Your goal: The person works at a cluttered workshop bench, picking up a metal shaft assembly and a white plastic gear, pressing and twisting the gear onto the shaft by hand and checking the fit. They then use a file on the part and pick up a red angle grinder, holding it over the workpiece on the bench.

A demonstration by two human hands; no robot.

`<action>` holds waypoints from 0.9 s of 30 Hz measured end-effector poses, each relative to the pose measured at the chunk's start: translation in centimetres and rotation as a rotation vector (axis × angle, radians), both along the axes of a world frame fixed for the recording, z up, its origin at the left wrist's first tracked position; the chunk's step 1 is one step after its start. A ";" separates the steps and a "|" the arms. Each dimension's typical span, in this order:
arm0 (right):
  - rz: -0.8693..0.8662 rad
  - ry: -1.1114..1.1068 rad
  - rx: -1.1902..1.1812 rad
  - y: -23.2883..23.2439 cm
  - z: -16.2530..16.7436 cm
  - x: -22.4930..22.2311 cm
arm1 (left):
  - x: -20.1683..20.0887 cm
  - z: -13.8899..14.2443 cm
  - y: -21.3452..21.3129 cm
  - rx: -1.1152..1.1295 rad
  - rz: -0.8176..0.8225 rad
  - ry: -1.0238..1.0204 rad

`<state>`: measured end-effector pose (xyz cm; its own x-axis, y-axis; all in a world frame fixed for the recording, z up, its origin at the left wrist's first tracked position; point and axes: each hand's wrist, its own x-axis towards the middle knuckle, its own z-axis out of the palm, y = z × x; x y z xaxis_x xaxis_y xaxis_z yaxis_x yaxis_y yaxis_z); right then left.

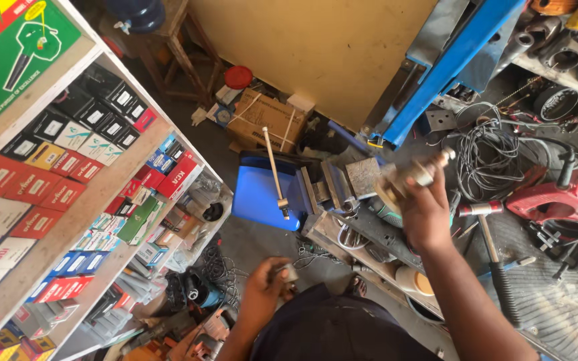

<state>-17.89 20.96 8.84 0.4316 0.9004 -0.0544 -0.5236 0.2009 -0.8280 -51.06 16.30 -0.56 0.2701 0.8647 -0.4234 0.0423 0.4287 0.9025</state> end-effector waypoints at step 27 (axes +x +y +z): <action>0.067 -0.880 -0.500 -14.7 1.7 4.4 | 21.1 11.4 3.0 1.187 -0.813 0.226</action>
<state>-13.46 6.26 10.52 0.4494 0.8854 -0.1185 0.3154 -0.2813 -0.9063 -29.95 19.35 10.81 0.8718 0.3727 0.3180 0.0906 -0.7605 0.6429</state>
